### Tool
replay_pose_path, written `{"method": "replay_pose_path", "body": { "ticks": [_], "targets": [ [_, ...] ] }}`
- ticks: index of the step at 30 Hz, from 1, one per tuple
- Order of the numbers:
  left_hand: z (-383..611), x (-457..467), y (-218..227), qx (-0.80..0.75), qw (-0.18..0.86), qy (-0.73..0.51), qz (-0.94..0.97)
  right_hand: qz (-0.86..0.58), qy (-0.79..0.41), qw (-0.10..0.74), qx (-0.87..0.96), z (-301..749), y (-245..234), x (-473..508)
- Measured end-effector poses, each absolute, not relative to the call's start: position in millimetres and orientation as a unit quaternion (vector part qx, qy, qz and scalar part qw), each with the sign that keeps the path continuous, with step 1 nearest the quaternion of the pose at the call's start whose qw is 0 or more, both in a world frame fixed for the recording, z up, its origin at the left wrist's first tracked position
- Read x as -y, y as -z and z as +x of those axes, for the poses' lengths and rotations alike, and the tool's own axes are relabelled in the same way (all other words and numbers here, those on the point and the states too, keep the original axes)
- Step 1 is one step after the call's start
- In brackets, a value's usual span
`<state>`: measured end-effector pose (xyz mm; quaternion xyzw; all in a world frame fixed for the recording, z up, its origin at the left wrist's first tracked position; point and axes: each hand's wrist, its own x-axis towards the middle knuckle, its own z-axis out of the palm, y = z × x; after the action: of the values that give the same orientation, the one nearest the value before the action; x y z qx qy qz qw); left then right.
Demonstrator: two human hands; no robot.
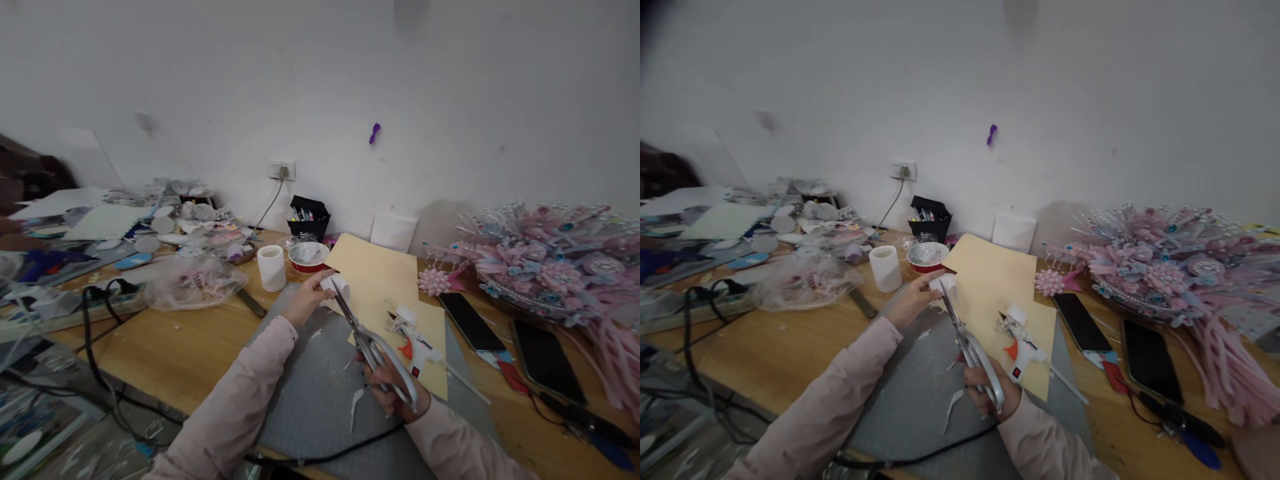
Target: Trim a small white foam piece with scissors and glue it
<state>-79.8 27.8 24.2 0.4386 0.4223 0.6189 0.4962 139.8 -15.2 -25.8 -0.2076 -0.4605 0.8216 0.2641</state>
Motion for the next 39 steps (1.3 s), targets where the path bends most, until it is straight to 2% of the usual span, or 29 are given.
{"method": "replay_pose_path", "body": {
  "ticks": [7, 39],
  "targets": [
    [-82.3, -27.8, -25.2, -0.453, 0.465, -0.597, 0.472, -0.198, -0.819, 0.266, 0.469, 138.3, 25.1, 16.1],
    [-81.6, -28.2, -23.3, -0.420, 0.484, -0.612, 0.464, -0.213, -0.823, 0.273, 0.450, 139.2, 22.1, 18.2]
  ]
}}
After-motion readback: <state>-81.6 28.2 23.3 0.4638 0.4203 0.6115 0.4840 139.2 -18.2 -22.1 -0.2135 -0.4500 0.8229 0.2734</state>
